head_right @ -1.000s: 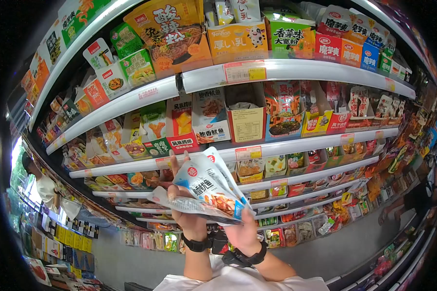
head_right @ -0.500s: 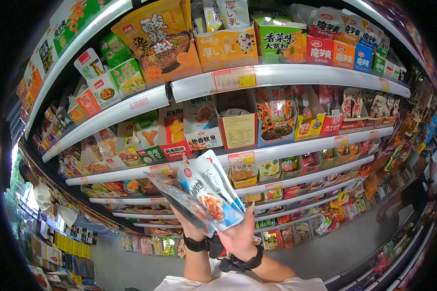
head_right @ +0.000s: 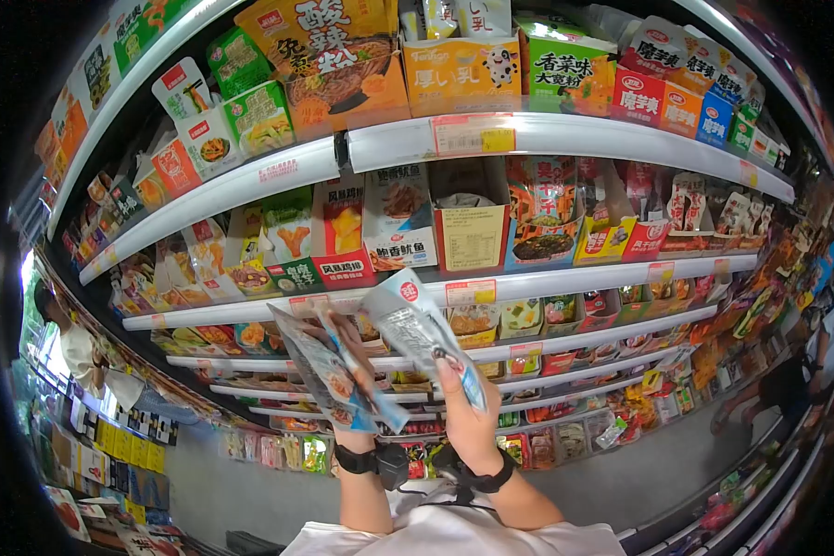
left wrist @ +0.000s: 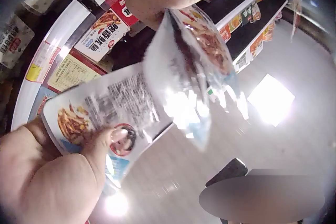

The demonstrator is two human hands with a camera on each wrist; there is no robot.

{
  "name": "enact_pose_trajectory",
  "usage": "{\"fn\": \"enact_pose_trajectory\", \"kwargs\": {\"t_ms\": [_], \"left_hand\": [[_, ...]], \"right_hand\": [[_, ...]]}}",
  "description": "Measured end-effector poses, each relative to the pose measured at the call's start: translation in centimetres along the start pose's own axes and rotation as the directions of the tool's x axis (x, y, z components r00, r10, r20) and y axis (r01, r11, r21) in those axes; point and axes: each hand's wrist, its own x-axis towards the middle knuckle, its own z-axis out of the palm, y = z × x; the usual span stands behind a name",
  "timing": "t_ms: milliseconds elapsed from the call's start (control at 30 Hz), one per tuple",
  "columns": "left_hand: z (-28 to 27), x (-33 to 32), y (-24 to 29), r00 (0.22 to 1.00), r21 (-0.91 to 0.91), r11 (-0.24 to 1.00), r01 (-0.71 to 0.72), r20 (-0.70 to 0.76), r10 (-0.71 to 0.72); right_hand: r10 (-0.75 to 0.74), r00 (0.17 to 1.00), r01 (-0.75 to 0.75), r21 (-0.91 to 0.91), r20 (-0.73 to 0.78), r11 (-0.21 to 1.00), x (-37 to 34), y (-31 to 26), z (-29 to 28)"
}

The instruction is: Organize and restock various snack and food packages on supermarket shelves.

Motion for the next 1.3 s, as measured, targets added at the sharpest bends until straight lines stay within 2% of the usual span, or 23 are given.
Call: {"fn": "enact_pose_trajectory", "kwargs": {"t_ms": [33, 67, 100, 167, 200, 233, 300, 400, 433, 500, 533, 567, 633, 767, 900, 967, 1000, 1033, 1100, 1167, 1233, 1267, 1300], "left_hand": [[1.9, 0.0, -0.2, 0.973, -0.559, 0.797, 0.229, 0.148, -0.176], [2.2, 0.1, -0.6, 0.983, -0.457, 0.874, 0.167, 0.144, -0.112], [1.7, 0.2, -0.5, 0.984, -0.457, 0.875, 0.162, 0.143, -0.107], [-1.5, 0.3, -0.2, 0.957, -0.467, 0.839, 0.278, 0.208, -0.202], [-4.7, 0.3, -0.1, 0.976, -0.352, 0.912, 0.212, 0.115, -0.183], [-4.6, -0.4, -0.2, 0.976, -0.352, 0.911, 0.217, 0.112, -0.189], [-3.5, -2.1, -0.7, 0.985, -0.145, 0.975, 0.169, 0.050, -0.163], [-1.4, -3.4, -1.2, 0.995, 0.187, 0.977, 0.100, -0.012, -0.100], [-1.1, -3.3, -1.3, 0.994, 0.188, 0.976, 0.108, -0.013, -0.107], [-0.4, -2.9, -1.1, 0.965, 0.117, 0.977, 0.181, 0.171, -0.199], [0.3, -2.3, -0.8, 0.925, 0.134, 0.951, 0.277, 0.229, -0.302], [0.9, -2.5, -0.8, 0.925, 0.133, 0.951, 0.280, 0.228, -0.304], [1.9, -2.9, -0.7, 0.973, 0.561, 0.824, 0.073, 0.142, -0.183], [1.3, -2.7, -0.5, 0.974, 0.631, 0.774, 0.055, 0.136, -0.180], [1.2, -2.5, 0.0, 0.969, 0.582, 0.806, 0.103, 0.126, -0.214], [2.2, -2.7, 0.1, 0.970, 0.391, 0.899, 0.198, 0.051, -0.236], [1.5, -2.0, 0.4, 0.935, 0.174, 0.920, 0.352, -0.023, -0.353], [1.7, -2.2, 0.3, 0.936, 0.172, 0.921, 0.349, -0.022, -0.350], [2.4, -2.8, -0.2, 0.972, 0.348, 0.909, 0.230, -0.033, -0.234], [2.3, -2.6, -0.1, 0.961, 0.247, 0.929, 0.277, -0.046, -0.274], [3.2, -2.8, -0.3, 0.958, 0.389, 0.890, 0.237, 0.061, -0.282], [3.6, -2.9, -0.4, 0.963, 0.382, 0.892, 0.241, 0.016, -0.268], [0.6, -2.8, -0.1, 0.965, 0.618, 0.785, 0.052, 0.172, -0.199]], "right_hand": [[-0.331, 0.940, 0.342, -0.242, 0.085, 0.908, 0.3, -0.4, 0.0], [-0.591, 0.769, 0.632, -0.421, 0.243, 0.650, 0.5, -0.8, 0.0], [-0.589, 0.770, 0.632, -0.419, 0.246, 0.652, 0.7, -1.2, -0.1], [-0.643, 0.586, 0.789, -0.528, 0.493, 0.314, 0.9, -1.7, -0.4], [-0.643, 0.596, 0.777, -0.545, 0.480, 0.314, 0.9, -1.5, -0.3], [-0.643, 0.600, 0.774, -0.550, 0.476, 0.314, 0.8, -1.5, 0.0], [-0.631, 0.569, 0.765, -0.621, 0.528, 0.170, 0.9, -1.7, 0.2], [-0.580, 0.599, 0.744, -0.652, 0.552, 0.147, 1.2, -1.4, -0.1], [-0.571, 0.605, 0.737, -0.661, 0.556, 0.137, 1.3, -1.4, -0.2], [-0.513, 0.628, 0.723, -0.682, 0.586, 0.107, 1.1, -2.2, -0.6], [-0.453, 0.644, 0.717, -0.693, 0.617, 0.074, 1.1, -2.6, -0.7], [-0.453, 0.645, 0.715, -0.695, 0.616, 0.074, 1.0, -2.9, -0.9], [-0.335, 0.677, 0.717, -0.689, 0.655, 0.101, 0.9, -3.5, -1.3], [-0.250, 0.658, 0.749, -0.652, 0.711, 0.118, 0.8, -4.4, -1.5], [-0.204, 0.627, 0.779, -0.612, 0.752, 0.138, 0.6, -4.9, -1.8], [-0.186, 0.598, 0.801, -0.571, 0.779, 0.181, 0.8, -4.9, -2.1], [-0.184, 0.596, 0.802, -0.568, 0.782, 0.182, 0.8, -5.0, -2.0], [-0.167, 0.606, 0.792, -0.569, 0.778, 0.223, 0.7, -5.3, -1.9], [-0.147, 0.614, 0.780, -0.569, 0.775, 0.260, 0.7, -5.5, -1.8], [-0.137, 0.617, 0.768, -0.554, 0.775, 0.323, 0.6, -5.5, -1.8], [-0.179, 0.608, 0.773, -0.526, 0.773, 0.355, 0.9, -5.2, -2.2], [-0.221, 0.605, 0.774, -0.500, 0.765, 0.388, 1.0, -4.9, -2.3], [-0.219, 0.606, 0.773, -0.500, 0.765, 0.391, 1.0, -4.5, -2.4]]}}
